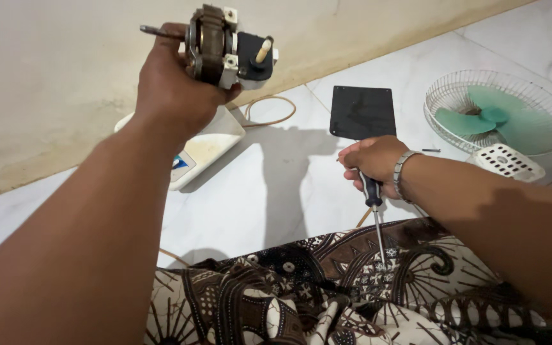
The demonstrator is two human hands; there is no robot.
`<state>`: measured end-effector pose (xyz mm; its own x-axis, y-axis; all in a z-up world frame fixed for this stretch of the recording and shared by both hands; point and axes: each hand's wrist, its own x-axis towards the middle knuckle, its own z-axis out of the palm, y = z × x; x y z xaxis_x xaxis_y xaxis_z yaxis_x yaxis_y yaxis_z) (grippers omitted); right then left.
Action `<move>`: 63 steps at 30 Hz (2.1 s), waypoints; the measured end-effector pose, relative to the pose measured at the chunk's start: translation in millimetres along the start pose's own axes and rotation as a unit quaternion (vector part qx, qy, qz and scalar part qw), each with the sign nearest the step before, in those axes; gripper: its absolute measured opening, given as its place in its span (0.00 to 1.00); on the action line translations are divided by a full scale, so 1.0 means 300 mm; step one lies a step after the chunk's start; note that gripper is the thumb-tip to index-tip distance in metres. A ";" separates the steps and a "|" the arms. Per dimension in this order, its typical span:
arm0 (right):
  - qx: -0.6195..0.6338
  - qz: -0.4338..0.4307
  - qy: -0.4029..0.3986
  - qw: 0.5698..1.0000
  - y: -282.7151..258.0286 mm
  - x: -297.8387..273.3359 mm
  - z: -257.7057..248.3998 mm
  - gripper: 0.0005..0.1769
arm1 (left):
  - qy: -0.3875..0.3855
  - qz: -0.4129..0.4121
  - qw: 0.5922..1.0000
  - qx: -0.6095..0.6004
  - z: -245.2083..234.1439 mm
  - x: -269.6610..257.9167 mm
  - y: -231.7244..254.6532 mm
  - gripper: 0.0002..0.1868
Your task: The person uses a screwdriver to tighten screws on the motor housing of a disassembled electric fan. They then wipe the fan base and neck with a cloth and reattach the motor assembly to the base.
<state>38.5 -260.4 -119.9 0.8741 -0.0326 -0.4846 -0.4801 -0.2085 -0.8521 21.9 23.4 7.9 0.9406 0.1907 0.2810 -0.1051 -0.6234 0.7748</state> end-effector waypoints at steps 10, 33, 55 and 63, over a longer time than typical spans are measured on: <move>0.015 -0.026 -0.005 1.000 -0.080 -0.092 0.003 0.10 | -0.026 -0.007 0.991 -0.135 -0.012 -0.003 0.102 0.38; 0.030 -0.069 -0.008 0.997 -0.212 -0.181 0.032 0.09 | -0.140 -0.169 0.968 -0.123 -0.003 0.140 0.150 0.37; 0.113 0.015 -0.039 0.993 -0.167 -0.160 -0.082 0.06 | -0.430 -0.284 0.843 -0.153 0.305 -0.094 0.006 0.17; -0.024 0.075 -0.048 0.996 -0.083 -0.048 -0.135 0.05 | -0.517 -0.293 0.799 -0.091 0.483 -0.091 -0.053 0.25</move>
<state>41.0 -294.2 -83.6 0.7806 0.0263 -0.6245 -0.5990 -0.2541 -0.7594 44.8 -81.7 -94.1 0.6001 -0.3784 -0.7047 0.4939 -0.5177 0.6986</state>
